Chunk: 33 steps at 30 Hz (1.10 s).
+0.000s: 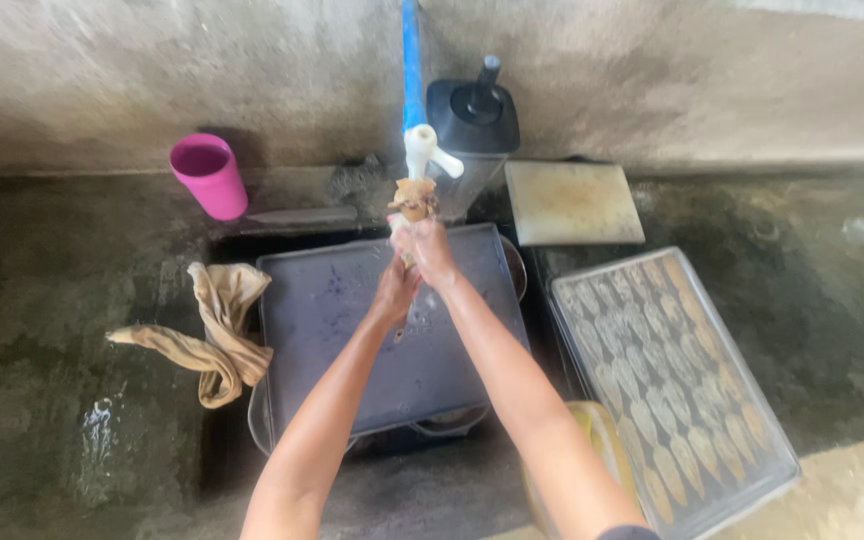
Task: The person washes a cloth, a metal tray, a wok, a plastic bowl, and a metal bowl under running water using a sponge and soap. The items are rinsed and placed into a larger basin.
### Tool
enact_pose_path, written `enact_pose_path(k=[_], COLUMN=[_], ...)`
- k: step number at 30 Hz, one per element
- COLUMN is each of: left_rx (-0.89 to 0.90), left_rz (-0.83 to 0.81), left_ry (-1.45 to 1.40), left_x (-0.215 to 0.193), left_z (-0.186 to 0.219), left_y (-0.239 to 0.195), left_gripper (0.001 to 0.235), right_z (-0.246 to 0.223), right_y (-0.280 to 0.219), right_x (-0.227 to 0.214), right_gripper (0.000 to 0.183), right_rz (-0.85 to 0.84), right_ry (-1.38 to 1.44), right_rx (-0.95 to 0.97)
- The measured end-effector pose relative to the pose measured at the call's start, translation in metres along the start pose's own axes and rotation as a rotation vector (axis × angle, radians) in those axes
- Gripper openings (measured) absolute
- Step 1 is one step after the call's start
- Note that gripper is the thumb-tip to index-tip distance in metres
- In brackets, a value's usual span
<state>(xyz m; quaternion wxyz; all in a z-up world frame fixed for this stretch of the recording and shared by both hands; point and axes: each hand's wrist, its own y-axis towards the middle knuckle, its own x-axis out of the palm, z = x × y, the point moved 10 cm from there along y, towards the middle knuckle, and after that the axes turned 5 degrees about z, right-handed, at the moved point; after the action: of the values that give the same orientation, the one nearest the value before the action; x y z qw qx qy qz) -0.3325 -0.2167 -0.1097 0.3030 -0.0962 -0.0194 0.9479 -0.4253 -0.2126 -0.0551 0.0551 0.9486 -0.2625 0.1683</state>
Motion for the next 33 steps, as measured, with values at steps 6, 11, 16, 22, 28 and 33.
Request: enact_pose_path(k=[6, 11, 16, 22, 28, 33], left_rx=[0.167, 0.203, -0.097, 0.195, 0.371, 0.176], left_rz=[0.086, 0.175, 0.093, 0.153, 0.216, 0.15], left_ry=[0.129, 0.254, 0.05, 0.179, -0.005, -0.064], left_x=[0.015, -0.011, -0.002, -0.027, -0.011, 0.0], left_z=[-0.03, -0.013, -0.005, 0.035, 0.031, -0.001], left_y=[0.018, 0.009, -0.002, 0.011, -0.005, 0.017], left_gripper=[0.037, 0.038, 0.039, 0.046, 0.062, 0.026], right_z=[-0.002, -0.015, -0.002, -0.07, -0.024, -0.088], right_y=[0.013, -0.004, 0.026, -0.039, 0.003, -0.039], right_x=[0.0, 0.008, -0.003, 0.054, 0.007, 0.059], right_gripper=[0.018, 0.014, 0.026, 0.024, 0.021, 0.033], right_rz=[0.137, 0.071, 0.159, 0.025, 0.239, 0.09], right_ry=[-0.141, -0.349, 0.099, -0.417, -0.02, -0.559], right_rx=[-0.238, -0.336, -0.076, -0.588, -0.067, -0.456])
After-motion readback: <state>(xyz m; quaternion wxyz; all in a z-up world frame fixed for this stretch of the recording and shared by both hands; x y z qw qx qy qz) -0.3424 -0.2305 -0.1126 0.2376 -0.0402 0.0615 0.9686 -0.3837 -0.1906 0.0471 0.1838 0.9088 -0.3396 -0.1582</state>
